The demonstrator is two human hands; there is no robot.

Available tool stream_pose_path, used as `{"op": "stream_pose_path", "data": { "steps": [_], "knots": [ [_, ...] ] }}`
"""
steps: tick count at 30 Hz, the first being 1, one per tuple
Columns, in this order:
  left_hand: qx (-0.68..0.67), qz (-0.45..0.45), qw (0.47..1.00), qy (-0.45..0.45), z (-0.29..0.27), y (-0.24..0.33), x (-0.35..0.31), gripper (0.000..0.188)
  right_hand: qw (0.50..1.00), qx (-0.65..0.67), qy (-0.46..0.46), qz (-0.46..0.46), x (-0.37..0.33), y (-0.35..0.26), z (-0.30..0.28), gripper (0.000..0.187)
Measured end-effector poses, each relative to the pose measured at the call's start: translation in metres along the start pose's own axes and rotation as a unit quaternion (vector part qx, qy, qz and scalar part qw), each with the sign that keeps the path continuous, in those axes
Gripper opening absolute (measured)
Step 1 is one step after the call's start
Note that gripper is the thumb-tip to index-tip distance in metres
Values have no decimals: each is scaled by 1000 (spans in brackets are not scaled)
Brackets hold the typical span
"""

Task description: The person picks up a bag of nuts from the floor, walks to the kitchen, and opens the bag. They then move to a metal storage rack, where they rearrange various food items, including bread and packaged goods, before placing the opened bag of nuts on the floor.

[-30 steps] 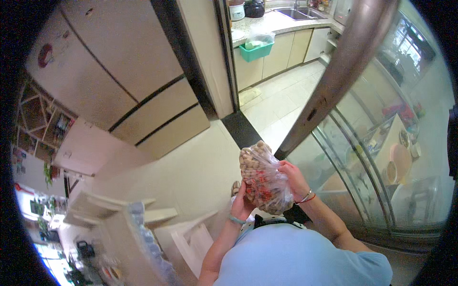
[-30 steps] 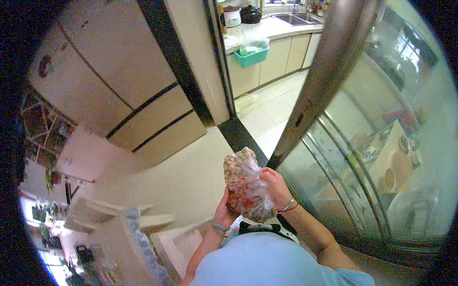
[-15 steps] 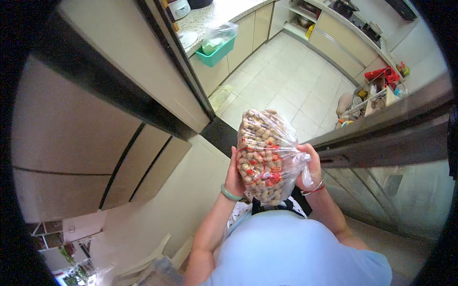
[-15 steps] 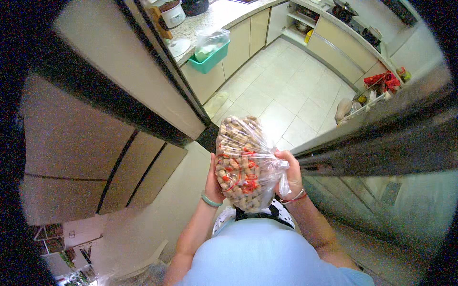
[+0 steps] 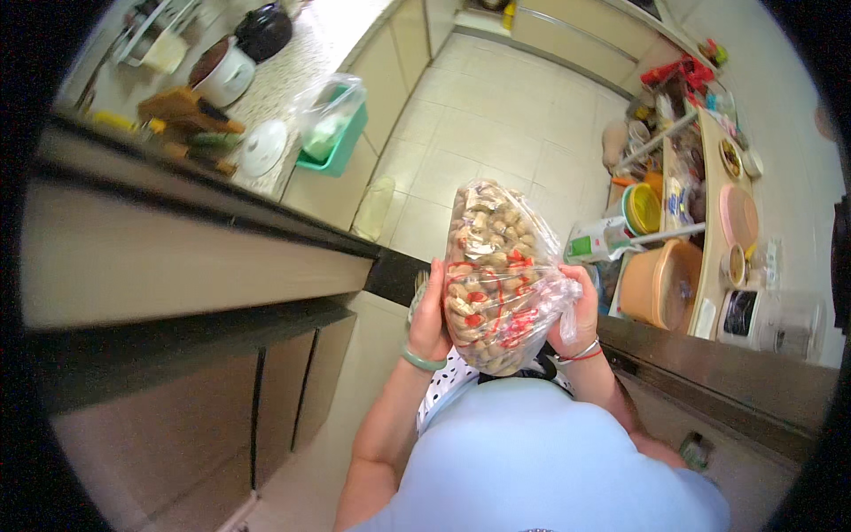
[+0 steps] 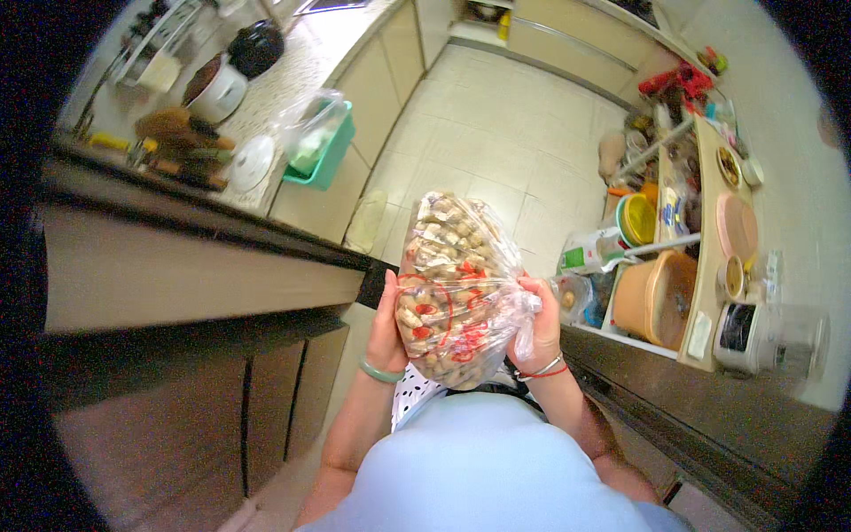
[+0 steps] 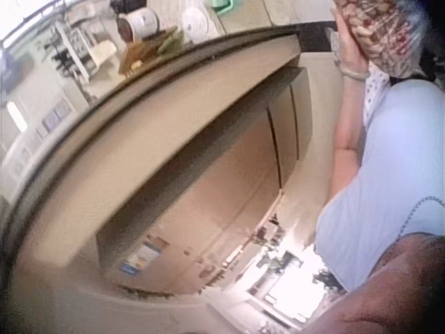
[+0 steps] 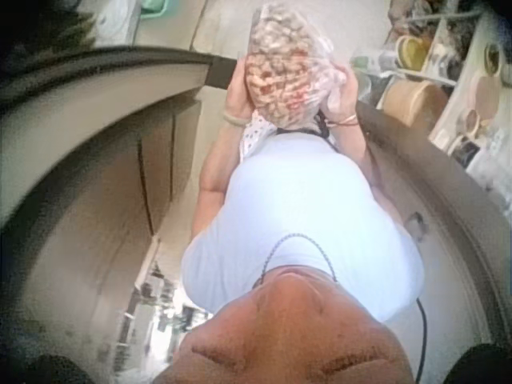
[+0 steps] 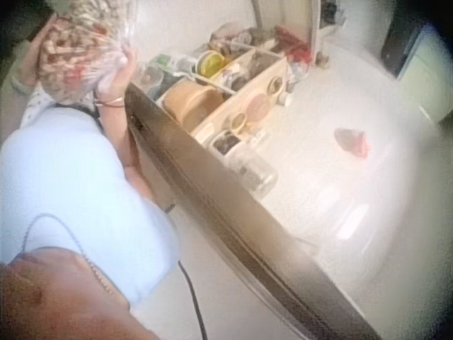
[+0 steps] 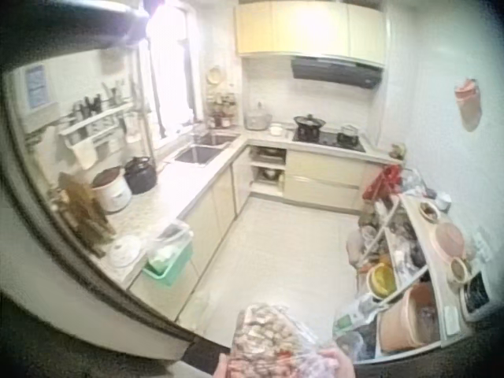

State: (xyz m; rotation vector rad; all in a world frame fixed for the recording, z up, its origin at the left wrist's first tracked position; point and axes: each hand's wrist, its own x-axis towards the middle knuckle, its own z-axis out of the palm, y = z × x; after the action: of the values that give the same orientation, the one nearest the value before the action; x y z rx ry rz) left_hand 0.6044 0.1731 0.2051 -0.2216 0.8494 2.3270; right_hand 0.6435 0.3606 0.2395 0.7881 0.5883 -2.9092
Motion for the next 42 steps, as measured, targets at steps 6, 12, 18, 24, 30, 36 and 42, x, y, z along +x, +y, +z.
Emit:
{"op": "stream_pose_path", "data": {
  "steps": [6,12,18,24,30,36,42],
  "knots": [
    [35,-90,992,-83,5,64,102,59,988,70,100,-93,78,-13,-7,13],
    [50,-126,982,-128,12,127,181,59,985,112,69,-116,154,-32,15,21],
    [109,-85,978,-159,16,197,235,59,980,146,-70,-112,228,-41,55,27],
    [210,-57,961,-172,18,242,290,76,982,99,89,-131,299,-50,99,22],
    [278,-16,950,-142,34,265,348,75,988,75,83,-110,362,-83,123,31],
    [347,54,929,-118,47,279,433,74,987,50,125,-90,456,-141,129,25],
    [325,82,939,-74,77,304,525,74,987,-11,146,-61,548,-213,171,28]
  ]
}}
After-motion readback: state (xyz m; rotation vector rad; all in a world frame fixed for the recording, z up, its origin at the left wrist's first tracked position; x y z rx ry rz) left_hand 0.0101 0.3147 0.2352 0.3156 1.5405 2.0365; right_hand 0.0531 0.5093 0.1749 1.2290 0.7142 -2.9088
